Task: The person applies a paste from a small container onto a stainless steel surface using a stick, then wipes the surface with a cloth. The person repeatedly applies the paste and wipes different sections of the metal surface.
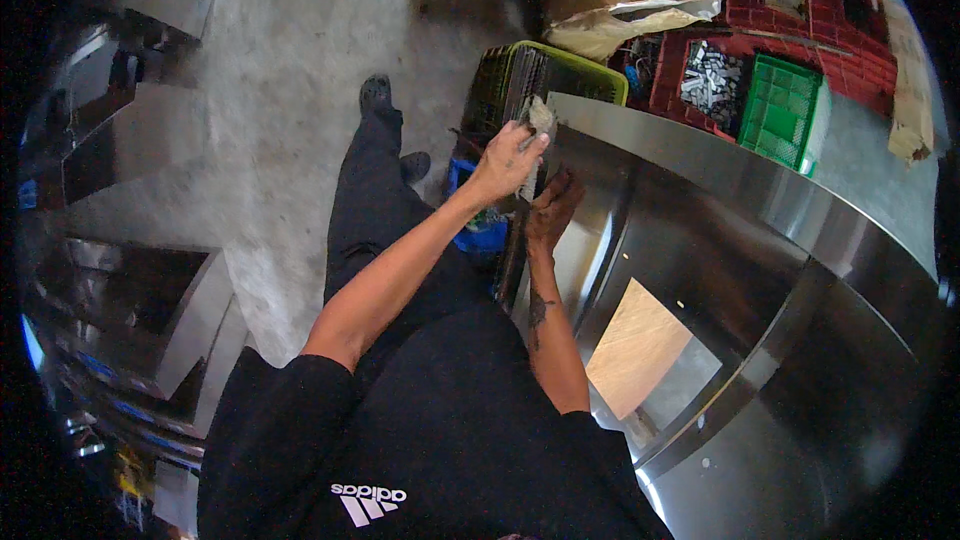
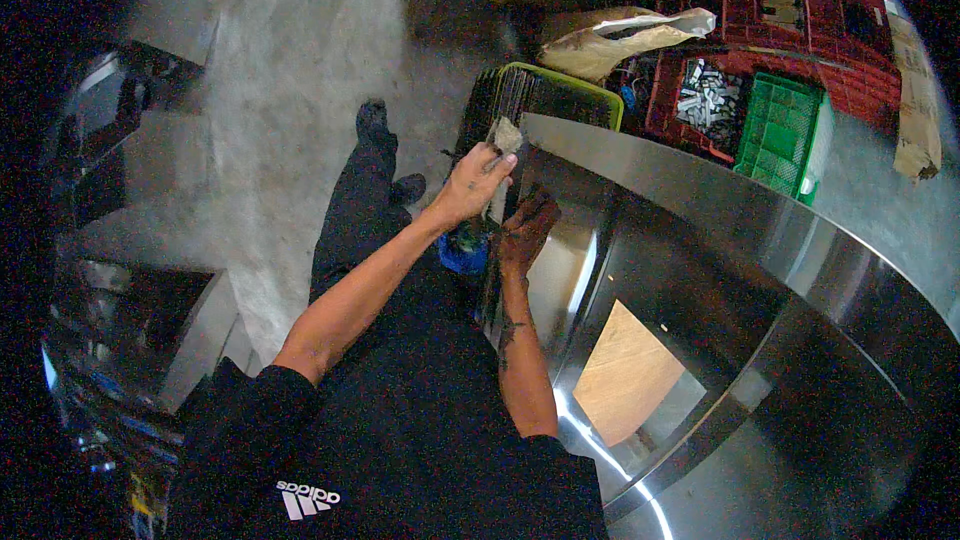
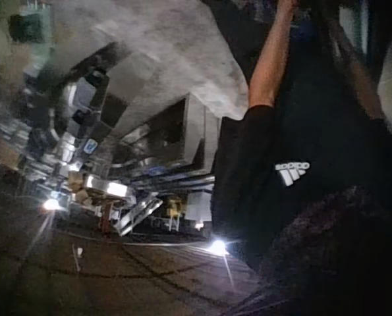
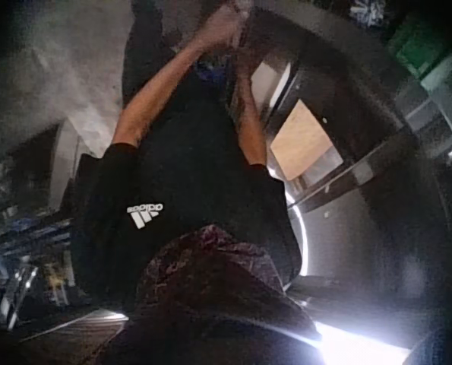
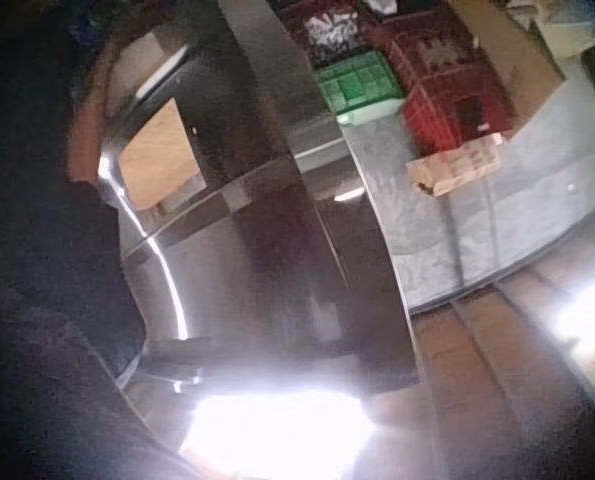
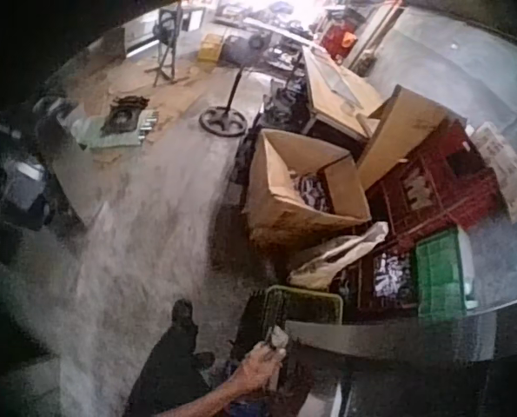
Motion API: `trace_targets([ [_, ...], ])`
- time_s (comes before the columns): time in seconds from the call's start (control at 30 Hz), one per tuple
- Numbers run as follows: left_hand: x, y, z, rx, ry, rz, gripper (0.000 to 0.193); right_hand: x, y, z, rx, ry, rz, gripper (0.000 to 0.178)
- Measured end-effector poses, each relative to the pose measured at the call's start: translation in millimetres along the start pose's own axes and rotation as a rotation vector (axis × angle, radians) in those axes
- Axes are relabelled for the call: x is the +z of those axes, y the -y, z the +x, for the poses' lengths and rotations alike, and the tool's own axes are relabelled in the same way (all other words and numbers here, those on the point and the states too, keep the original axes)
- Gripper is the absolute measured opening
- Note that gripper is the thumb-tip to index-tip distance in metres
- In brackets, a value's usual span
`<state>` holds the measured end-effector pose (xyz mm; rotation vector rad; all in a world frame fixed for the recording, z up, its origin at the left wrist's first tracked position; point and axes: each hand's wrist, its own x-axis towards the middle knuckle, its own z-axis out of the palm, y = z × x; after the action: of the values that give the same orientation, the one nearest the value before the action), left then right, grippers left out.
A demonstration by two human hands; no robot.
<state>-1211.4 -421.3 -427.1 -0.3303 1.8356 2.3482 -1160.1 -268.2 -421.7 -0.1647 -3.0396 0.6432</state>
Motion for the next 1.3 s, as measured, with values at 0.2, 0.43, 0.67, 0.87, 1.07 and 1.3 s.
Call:
trace_targets([
  [0.2, 16, -25, -8, -0.035, -0.075, 0.098, 0.036, -13, 15, 1, -0.004, 0.041, 0.124, 0.051],
  [0.43, 33, -18, -12, 0.028, -0.137, 0.227, 0.037, 0, -1, -1, -0.077, 0.067, -0.007, 0.067],
  [0.67, 39, -8, 16, -0.045, -0.208, 0.232, 0.042, 9, -13, -10, -0.117, 0.041, -0.048, 0.051],
  [0.87, 28, 12, 49, -0.05, -0.176, 0.339, 0.045, 3, -4, -3, -0.137, 0.028, 0.019, 0.053],
  [1.07, 38, -27, 1, -0.016, -0.23, 0.271, 0.041, -4, 10, 3, -0.033, 0.09, 0.154, 0.056],
  [1.3, 28, 16, 25, 0.21, -0.129, 0.661, 0.039, 4, -12, 0, -0.174, 0.024, 0.022, 0.057],
])
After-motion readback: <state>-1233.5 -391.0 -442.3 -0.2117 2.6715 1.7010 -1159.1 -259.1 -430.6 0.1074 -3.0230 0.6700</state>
